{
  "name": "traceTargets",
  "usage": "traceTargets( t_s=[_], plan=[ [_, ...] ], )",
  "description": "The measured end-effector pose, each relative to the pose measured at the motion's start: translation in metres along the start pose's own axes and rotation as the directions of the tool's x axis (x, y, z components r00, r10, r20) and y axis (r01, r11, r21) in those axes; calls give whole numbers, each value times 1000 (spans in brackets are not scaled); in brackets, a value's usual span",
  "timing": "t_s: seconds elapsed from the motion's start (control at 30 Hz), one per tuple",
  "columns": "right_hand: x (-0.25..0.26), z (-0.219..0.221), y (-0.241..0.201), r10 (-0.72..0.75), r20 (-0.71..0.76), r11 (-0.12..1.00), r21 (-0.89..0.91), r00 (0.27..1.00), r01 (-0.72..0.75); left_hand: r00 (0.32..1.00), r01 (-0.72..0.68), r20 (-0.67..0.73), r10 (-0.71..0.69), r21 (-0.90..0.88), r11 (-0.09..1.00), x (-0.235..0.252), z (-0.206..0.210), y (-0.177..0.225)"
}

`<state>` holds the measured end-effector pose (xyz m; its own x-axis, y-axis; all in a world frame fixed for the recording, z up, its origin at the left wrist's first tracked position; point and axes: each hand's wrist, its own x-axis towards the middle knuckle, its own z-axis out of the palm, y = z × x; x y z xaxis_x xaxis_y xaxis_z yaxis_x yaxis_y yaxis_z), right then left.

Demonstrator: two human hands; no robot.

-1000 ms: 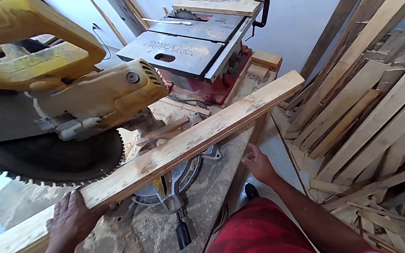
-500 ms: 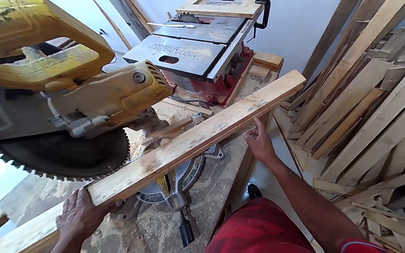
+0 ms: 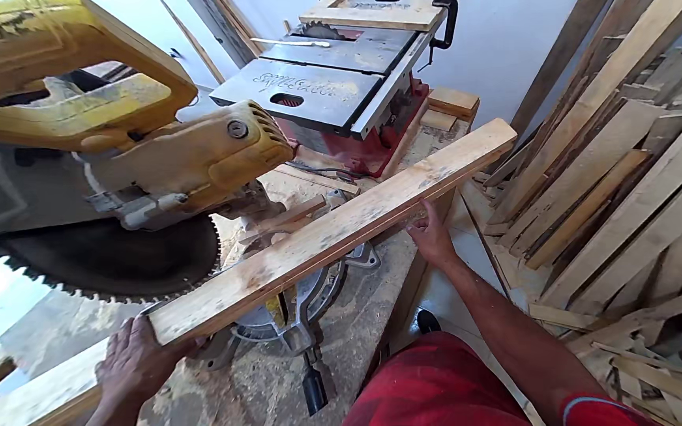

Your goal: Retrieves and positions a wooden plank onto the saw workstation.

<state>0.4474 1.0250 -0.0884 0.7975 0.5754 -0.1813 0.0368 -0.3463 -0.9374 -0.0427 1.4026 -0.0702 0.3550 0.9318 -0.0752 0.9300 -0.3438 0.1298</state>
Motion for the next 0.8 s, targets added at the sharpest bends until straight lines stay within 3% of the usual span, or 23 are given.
traceTargets(
  t_s=[0.23, 0.43, 0.67, 0.8],
  plan=[
    [-2, -5, 0, -8, 31, 1000, -18, 999, 9, 1000, 10, -3, -10, -18, 1000, 0, 2, -1],
    [-9, 5, 0, -18, -31, 1000, 23, 999, 18, 1000, 3, -6, -3, -24, 1000, 1, 2, -2],
    [-8, 11, 8, 54, 86, 998, 16, 995, -56, 1000, -17, -8, 16, -17, 1000, 2, 3, -5],
    [-11, 10, 10, 41, 64, 997, 70, 997, -45, 1000, -11, -10, 11, -18, 1000, 2, 2, -4]
  ],
)
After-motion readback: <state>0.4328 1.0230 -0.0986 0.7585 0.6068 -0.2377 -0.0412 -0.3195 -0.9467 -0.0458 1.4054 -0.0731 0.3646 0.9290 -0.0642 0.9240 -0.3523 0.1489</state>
